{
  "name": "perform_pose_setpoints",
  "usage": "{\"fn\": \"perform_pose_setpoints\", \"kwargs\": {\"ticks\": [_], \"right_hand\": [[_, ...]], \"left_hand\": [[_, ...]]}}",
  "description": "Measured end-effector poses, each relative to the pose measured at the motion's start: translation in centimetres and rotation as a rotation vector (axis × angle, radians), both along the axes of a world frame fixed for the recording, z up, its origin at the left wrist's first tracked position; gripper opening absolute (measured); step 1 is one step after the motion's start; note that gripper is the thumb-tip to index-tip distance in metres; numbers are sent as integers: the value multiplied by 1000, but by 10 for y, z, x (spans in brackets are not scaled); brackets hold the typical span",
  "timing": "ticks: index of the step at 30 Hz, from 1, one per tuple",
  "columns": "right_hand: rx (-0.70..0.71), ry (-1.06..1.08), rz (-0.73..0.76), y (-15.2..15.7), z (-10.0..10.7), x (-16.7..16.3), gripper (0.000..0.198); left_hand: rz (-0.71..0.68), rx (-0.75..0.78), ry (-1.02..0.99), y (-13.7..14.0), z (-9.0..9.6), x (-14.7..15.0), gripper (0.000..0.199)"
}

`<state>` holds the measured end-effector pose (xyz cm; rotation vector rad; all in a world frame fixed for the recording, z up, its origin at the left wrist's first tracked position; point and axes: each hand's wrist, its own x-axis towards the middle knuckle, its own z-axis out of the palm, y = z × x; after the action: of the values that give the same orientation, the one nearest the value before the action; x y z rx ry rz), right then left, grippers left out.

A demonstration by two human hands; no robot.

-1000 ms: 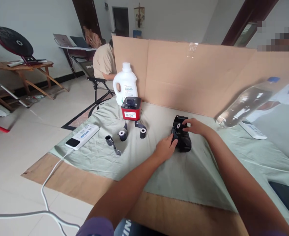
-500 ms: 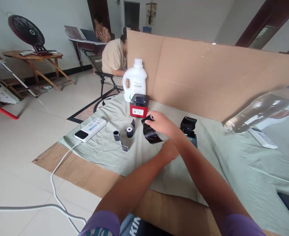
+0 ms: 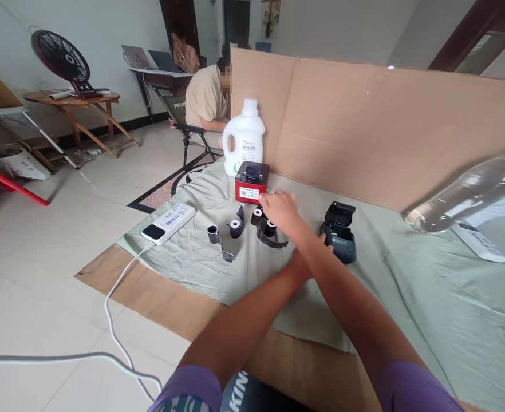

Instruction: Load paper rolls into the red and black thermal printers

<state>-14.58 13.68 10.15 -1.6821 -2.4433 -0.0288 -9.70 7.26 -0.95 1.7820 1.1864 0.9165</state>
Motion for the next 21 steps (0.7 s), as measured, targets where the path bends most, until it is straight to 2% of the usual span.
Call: {"fn": "perform_pose_setpoints", "kwargs": {"ticks": [4, 7, 9, 14, 18, 21], "right_hand": [[-191, 84, -112, 3, 0, 33, 39], [-378, 145, -162, -1, -14, 44, 54], [-449, 192, -181, -3, -22, 46, 57], [-459, 328, -206, -2, -30, 51, 33], [-526, 376, -204, 4, -30, 55, 31], [-525, 403, -187, 5, -27, 54, 28]], "left_hand": [[-17, 63, 70, -2, 1, -2, 66], [-16, 70, 99, -2, 5, -1, 66], [-6, 54, 109, -1, 3, 1, 69], [-1, 54, 135, 4, -4, 5, 73], [1, 56, 157, 2, 1, 4, 70], [21, 41, 142, -1, 7, 3, 67]]}}
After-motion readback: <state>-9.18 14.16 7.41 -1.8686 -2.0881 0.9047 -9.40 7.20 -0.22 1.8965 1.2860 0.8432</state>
